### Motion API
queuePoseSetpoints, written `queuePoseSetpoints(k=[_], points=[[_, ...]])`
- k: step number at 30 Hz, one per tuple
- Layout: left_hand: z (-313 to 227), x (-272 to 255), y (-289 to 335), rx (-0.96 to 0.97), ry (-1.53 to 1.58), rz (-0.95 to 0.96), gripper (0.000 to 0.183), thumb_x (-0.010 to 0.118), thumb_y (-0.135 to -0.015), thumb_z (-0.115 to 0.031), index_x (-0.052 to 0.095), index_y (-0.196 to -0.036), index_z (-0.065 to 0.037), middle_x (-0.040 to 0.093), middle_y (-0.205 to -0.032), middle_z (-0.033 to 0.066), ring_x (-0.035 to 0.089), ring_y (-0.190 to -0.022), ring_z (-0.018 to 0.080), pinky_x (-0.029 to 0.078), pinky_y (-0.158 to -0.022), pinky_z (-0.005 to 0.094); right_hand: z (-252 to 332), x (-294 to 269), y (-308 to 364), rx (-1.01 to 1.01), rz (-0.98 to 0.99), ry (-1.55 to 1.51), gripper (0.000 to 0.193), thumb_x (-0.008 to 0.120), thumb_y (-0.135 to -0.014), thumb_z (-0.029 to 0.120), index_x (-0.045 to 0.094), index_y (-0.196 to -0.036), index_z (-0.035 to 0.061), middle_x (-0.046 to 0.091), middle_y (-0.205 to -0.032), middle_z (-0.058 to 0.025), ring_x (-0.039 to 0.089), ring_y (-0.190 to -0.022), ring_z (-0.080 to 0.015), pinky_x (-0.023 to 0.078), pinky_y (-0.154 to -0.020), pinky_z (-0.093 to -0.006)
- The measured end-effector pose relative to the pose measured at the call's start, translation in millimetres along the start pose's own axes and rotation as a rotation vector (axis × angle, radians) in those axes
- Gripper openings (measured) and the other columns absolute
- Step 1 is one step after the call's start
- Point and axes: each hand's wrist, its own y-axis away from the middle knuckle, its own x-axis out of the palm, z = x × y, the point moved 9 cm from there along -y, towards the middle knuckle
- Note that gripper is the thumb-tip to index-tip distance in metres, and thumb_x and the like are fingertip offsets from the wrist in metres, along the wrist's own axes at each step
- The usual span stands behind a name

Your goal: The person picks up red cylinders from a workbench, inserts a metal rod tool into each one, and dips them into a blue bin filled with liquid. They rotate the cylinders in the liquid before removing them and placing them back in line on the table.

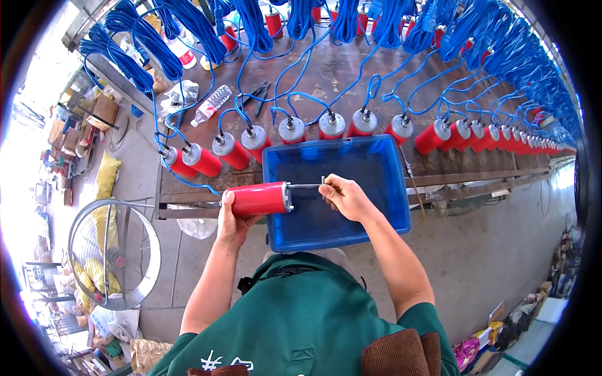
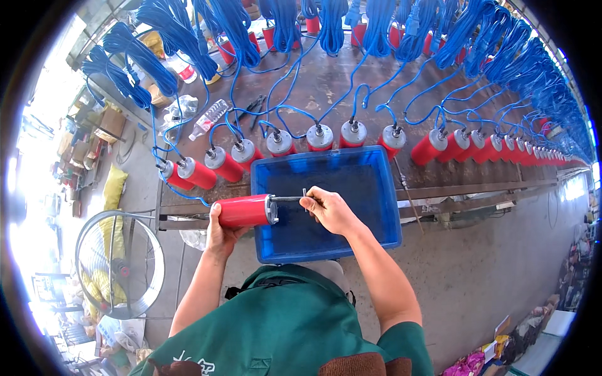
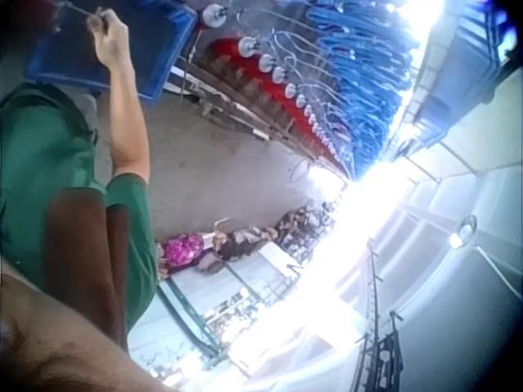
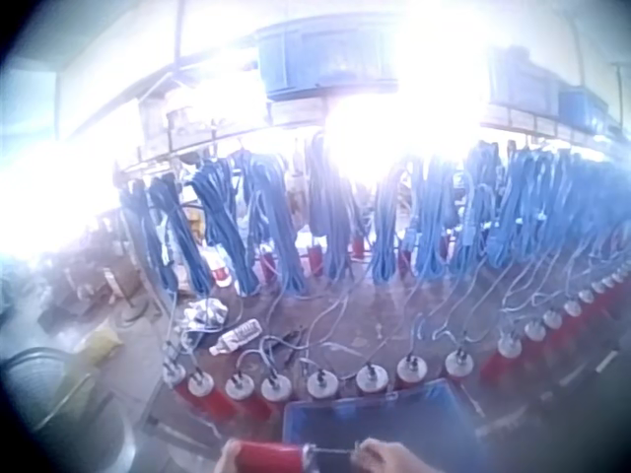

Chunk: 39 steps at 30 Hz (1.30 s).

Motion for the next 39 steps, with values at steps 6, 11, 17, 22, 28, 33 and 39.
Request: queuePoseSetpoints(k=[6, 11, 17, 22, 28, 33, 39], points=[[-3, 1, 0, 0.014, -0.018, 0.009, 0.086, 0.070, -0.092, -0.071, 0.053, -0.141, -0.002, 0.069, -0.133, 0.0202, 0.073, -0.118, 0.0337, 0.067, -0.095, 0.0484, -14, 4, -4, 0.112, 0.136, -0.229, 0.045, 0.039, -0.118, 0.042, 0.049, -0.087, 0.0118, 0.049, -0.067, 0.0007, 0.052, -0.057, -0.0108, 0.047, -0.053, -0.0275], [-5, 3, 2, 0.016, -0.030, -0.009, 0.086, 0.071, -0.092, -0.070, 0.053, -0.140, -0.001, 0.069, -0.131, 0.0210, 0.073, -0.118, 0.0339, 0.068, -0.093, 0.0488, -20, 8, 2, 0.174, 0.120, -0.380, 0.049, 0.042, -0.117, 0.044, 0.049, -0.081, 0.0112, 0.049, -0.065, -0.0013, 0.051, -0.053, -0.0132, 0.044, -0.049, -0.0286], [-4, 2, -1, 0.009, -0.034, 0.012, 0.085, 0.070, -0.093, -0.070, 0.053, -0.140, 0.000, 0.070, -0.130, 0.0210, 0.074, -0.117, 0.0342, 0.068, -0.093, 0.0487, -39, 8, 4, 0.301, 0.081, -0.403, 0.067, 0.042, -0.114, 0.062, 0.046, -0.070, 0.0111, 0.045, -0.057, -0.0020, 0.047, -0.047, -0.0143, 0.041, -0.045, -0.0292], [-2, -3, -2, 0.016, -0.023, -0.001, 0.084, 0.070, -0.093, -0.069, 0.054, -0.139, 0.000, 0.070, -0.130, 0.0209, 0.074, -0.116, 0.0339, 0.068, -0.092, 0.0484, -18, 3, 7, 0.101, -0.060, -0.053, 0.050, 0.038, -0.117, 0.052, 0.051, -0.088, 0.0124, 0.051, -0.066, -0.0017, 0.051, -0.053, -0.0124, 0.046, -0.051, -0.0281], [-9, 6, 1, 0.029, -0.071, 0.020, 0.082, 0.069, -0.094, -0.069, 0.054, -0.139, -0.001, 0.071, -0.128, 0.0204, 0.075, -0.113, 0.0337, 0.068, -0.092, 0.0477, -23, 6, 7, 0.172, -0.026, -0.387, 0.041, 0.039, -0.117, 0.039, 0.048, -0.089, 0.0113, 0.054, -0.069, -0.0039, 0.055, -0.055, -0.0150, 0.047, -0.052, -0.0286], [-9, 8, 1, 0.033, -0.049, 0.018, 0.082, 0.068, -0.095, -0.069, 0.053, -0.139, -0.001, 0.070, -0.128, 0.0210, 0.075, -0.113, 0.0334, 0.069, -0.091, 0.0466, -34, 10, 6, 0.255, 0.047, -0.424, 0.067, 0.043, -0.115, 0.059, 0.041, -0.067, 0.0120, 0.046, -0.055, -0.0037, 0.052, -0.047, -0.0163, 0.043, -0.044, -0.0306], [-7, 6, -1, 0.016, -0.060, 0.006, 0.085, 0.068, -0.095, -0.070, 0.051, -0.140, 0.000, 0.069, -0.128, 0.0216, 0.075, -0.115, 0.0329, 0.070, -0.090, 0.0453, -29, -6, 3, 0.095, -0.121, -0.001, 0.063, 0.037, -0.118, 0.050, 0.041, -0.067, 0.0126, 0.047, -0.057, -0.0024, 0.054, -0.052, -0.0157, 0.048, -0.052, -0.0299]])
